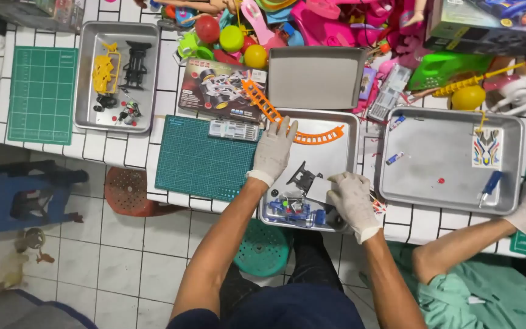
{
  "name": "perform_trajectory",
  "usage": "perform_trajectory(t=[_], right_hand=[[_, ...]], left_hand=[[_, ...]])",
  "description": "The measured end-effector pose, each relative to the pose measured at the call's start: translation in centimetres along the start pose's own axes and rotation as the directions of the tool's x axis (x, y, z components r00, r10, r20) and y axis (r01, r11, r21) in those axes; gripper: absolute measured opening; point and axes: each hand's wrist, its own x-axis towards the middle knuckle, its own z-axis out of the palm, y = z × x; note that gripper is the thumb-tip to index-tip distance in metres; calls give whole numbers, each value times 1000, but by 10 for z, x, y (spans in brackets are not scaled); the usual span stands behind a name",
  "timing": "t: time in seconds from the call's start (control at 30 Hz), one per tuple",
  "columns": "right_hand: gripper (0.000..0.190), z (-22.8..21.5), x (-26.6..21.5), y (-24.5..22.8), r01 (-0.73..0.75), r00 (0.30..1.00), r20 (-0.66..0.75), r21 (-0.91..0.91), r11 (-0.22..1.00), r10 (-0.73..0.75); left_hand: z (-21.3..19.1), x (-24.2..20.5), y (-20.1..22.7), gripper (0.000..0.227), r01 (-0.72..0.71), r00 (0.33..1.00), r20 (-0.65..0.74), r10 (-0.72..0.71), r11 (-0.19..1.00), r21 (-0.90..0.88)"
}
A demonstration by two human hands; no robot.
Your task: The person assembles a toy vehicle chassis by hand, picking up black plastic frame parts and small components from a metal tray. They attach wheels and other pieces to the frame, occasionally handling a small plastic bag containing parts. The workspace includes a cutting mat and various other toys in the background.
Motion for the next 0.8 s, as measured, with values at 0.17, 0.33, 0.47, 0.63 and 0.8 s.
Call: perform_trajectory(t=[0.17, 0.33, 0.47, 0.63, 0.8], right_hand=[[29, -11, 19, 8, -22, 994, -100, 204, 979, 43], [52, -45, 26, -30, 64, 938, -339, 376, 924, 73], [49, -52, 4, -51, -2, 838, -508, 367, 930, 202], [39, -37, -17, -75, -326, 718, -388, 545, 773, 577], [39, -27, -16, -82, -434, 633, -331, 597, 675, 700]], left_hand=[[21, 23, -14, 55, -73, 990, -114, 78, 996, 44], [13, 41, -33, 13, -246, 913, -321, 251, 968, 56], [-46, 51, -58, 12, -484, 785, -380, 489, 867, 115], [-111, 39, -110, 17, -490, 732, -418, 538, 842, 227], [-160, 73, -183, 16, -179, 511, -806, 298, 954, 239]])
